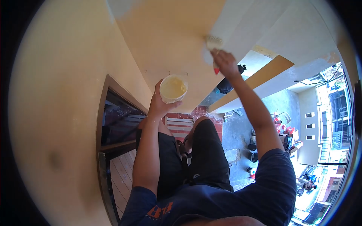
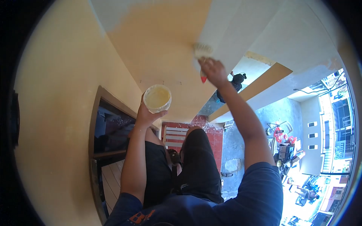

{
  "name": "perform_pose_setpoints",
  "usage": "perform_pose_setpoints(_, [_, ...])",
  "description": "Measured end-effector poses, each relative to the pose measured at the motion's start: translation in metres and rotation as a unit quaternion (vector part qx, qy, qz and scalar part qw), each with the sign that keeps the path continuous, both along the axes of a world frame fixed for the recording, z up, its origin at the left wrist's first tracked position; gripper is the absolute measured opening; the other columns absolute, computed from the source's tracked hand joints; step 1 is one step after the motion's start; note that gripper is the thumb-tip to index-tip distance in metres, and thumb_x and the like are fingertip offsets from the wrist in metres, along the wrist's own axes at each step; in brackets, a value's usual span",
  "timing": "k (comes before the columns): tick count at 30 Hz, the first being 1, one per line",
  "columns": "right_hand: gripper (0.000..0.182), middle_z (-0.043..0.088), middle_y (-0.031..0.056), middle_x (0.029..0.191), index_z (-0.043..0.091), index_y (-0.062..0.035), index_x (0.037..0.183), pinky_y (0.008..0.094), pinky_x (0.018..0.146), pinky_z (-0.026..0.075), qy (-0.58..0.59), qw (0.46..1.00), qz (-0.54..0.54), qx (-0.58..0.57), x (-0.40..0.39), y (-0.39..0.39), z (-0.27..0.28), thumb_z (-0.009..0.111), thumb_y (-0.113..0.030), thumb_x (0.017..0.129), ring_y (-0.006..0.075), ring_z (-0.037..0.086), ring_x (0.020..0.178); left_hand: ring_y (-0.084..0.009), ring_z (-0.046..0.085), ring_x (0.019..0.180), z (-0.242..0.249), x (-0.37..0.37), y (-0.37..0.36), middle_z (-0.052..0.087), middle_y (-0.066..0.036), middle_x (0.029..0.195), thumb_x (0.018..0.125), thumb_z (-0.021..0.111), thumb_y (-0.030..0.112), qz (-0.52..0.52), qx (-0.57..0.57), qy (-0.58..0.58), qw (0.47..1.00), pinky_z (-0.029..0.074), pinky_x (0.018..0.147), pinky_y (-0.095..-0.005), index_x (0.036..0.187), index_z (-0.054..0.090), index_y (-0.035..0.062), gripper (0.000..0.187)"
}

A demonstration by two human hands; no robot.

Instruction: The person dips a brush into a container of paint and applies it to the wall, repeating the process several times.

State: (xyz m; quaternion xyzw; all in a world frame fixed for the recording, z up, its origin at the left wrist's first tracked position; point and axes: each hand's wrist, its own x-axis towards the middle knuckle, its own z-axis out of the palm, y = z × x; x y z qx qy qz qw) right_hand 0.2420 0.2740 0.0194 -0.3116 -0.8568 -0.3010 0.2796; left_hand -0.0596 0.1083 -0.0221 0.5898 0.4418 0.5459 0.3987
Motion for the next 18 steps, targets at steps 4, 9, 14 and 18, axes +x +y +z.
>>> perform_pose_setpoints(4, [0.039, 0.065, 0.0046, 0.114, 0.060, -0.0116, 0.120, 0.0363, 0.078, 0.049, -0.044, 0.995, -0.024, -0.082, 0.000, -0.003, -0.096, 0.059, -0.017, 0.081, 0.0213, 0.063, 0.100, -0.0262, 0.054, 0.122, 0.001, -0.002, -0.005, 0.055, -0.015, 0.128, 0.060, 0.090, 0.015, 0.004, -0.024, 0.012, 1.000, 0.043, 0.103, -0.0383, 0.138, 0.034, 0.0032, 0.097])
perform_pose_setpoints(9, [0.035, 0.065, 0.0030, 0.102, 0.060, -0.0129, 0.116, 0.0380, 0.079, 0.048, -0.095, 0.955, -0.025, -0.281, -0.005, -0.006, -0.125, 0.059, -0.019, 0.081, 0.0194, 0.063, 0.094, -0.0256, 0.054, 0.122, 0.001, -0.004, -0.007, 0.055, -0.015, 0.128, 0.060, 0.090, 0.013, -0.001, -0.023, -0.004, 1.000, 0.043, 0.103, -0.0383, 0.139, 0.033, 0.0024, 0.098])
perform_pose_setpoints(14, [0.031, 0.065, 0.0021, 0.096, 0.062, -0.0125, 0.112, 0.0385, 0.077, 0.047, -0.059, 0.967, -0.066, -0.241, 0.000, 0.006, -0.058, 0.060, -0.017, 0.081, 0.0190, 0.064, 0.091, -0.0257, 0.054, 0.122, -0.006, -0.005, -0.006, 0.055, -0.015, 0.129, 0.061, 0.090, 0.012, -0.002, -0.031, -0.013, 0.999, 0.043, 0.103, -0.0385, 0.139, 0.033, 0.0025, 0.097])
perform_pose_setpoints(18, [0.032, 0.064, 0.0031, 0.097, 0.062, -0.0100, 0.111, 0.0384, 0.078, 0.046, 0.070, 0.997, -0.010, -0.043, -0.010, -0.018, -0.005, 0.061, -0.014, 0.079, 0.0208, 0.064, 0.094, -0.0256, 0.053, 0.122, -0.009, -0.004, -0.003, 0.055, -0.015, 0.129, 0.060, 0.090, 0.013, -0.010, -0.038, -0.017, 0.999, 0.043, 0.103, -0.0382, 0.139, 0.033, 0.0025, 0.098])
